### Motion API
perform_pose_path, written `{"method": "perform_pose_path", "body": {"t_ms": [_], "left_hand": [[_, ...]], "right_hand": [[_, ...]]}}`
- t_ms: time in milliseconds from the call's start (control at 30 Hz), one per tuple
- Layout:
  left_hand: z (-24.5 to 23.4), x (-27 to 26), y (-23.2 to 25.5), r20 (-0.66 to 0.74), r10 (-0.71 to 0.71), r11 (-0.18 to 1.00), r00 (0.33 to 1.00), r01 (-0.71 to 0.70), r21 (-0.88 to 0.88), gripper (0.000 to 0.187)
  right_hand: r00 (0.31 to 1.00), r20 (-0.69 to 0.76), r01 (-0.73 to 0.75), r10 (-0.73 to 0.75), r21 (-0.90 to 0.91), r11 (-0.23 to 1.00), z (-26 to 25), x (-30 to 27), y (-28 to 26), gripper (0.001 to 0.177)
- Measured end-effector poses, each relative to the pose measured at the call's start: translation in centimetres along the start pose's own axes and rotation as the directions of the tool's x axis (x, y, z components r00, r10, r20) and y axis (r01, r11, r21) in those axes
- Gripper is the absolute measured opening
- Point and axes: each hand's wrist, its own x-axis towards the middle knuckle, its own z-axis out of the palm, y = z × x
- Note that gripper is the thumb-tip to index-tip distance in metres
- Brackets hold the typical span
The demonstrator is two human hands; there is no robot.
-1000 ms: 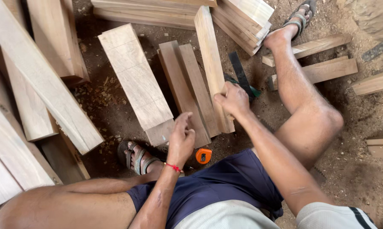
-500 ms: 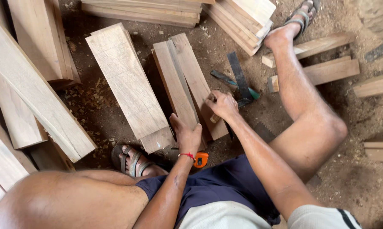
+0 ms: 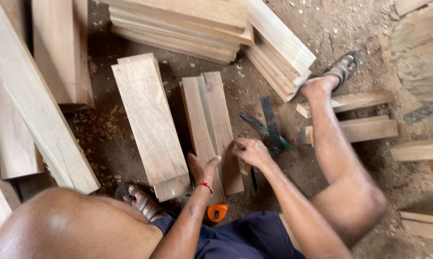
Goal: The person uses a wooden block to mark lines on multiple pieces of wood, then uses a square and a pencil to draw precise lines on another wooden piece.
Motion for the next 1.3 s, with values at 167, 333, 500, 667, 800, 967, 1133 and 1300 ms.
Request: {"method": "perform_pose_path", "body": {"t_ms": [167,333,500,667,800,967,1133,1300], "left_hand": [[-0.1,-0.5,0.5,0.117,-0.162,0.987,0.980,0.163,0.002,0.115],[0.5,-0.5,-0.6,0.190,-0.177,0.983,0.966,0.184,-0.020,0.117],[-0.5,-1.7,1.0,0.236,-0.197,0.980,0.952,0.185,0.071,0.113],[-1.0,-2.3,2.2,0.269,-0.219,0.974,0.938,0.226,0.005,0.114],[-0.8,-2.4,2.2,0.274,-0.225,0.973,0.935,0.233,0.004,0.112],[-2.2,-2.7,4.9,0.270,-0.185,0.982,0.945,0.185,0.026,0.110],[-6.4,-7.5,10.9,0.292,-0.176,0.981,0.940,0.144,0.128,0.094],[-8.3,-10.3,14.2,0.116,0.172,0.971,0.978,-0.148,-0.190,0.073]], "right_hand": [[0.973,-0.185,0.111,-0.138,-0.149,0.983,-8.0,6.8,-2.2,0.036],[0.919,-0.297,0.152,-0.259,-0.339,0.928,-17.6,17.1,-6.9,0.067],[0.902,-0.270,0.195,-0.337,-0.440,0.877,-21.7,27.7,-9.1,0.107],[0.989,-0.105,0.039,-0.103,-0.487,0.872,-21.2,27.9,-11.7,0.115],[0.995,-0.101,-0.041,-0.016,-0.541,0.840,-20.3,21.0,-15.0,0.095],[0.987,0.031,-0.154,0.159,-0.115,0.981,-16.4,9.5,-15.5,0.042],[0.961,0.188,-0.275,0.202,0.618,0.737,-10.0,1.5,-7.5,0.073],[0.982,0.169,-0.189,0.086,0.822,0.538,-2.6,-7.7,-1.2,0.092]]}}
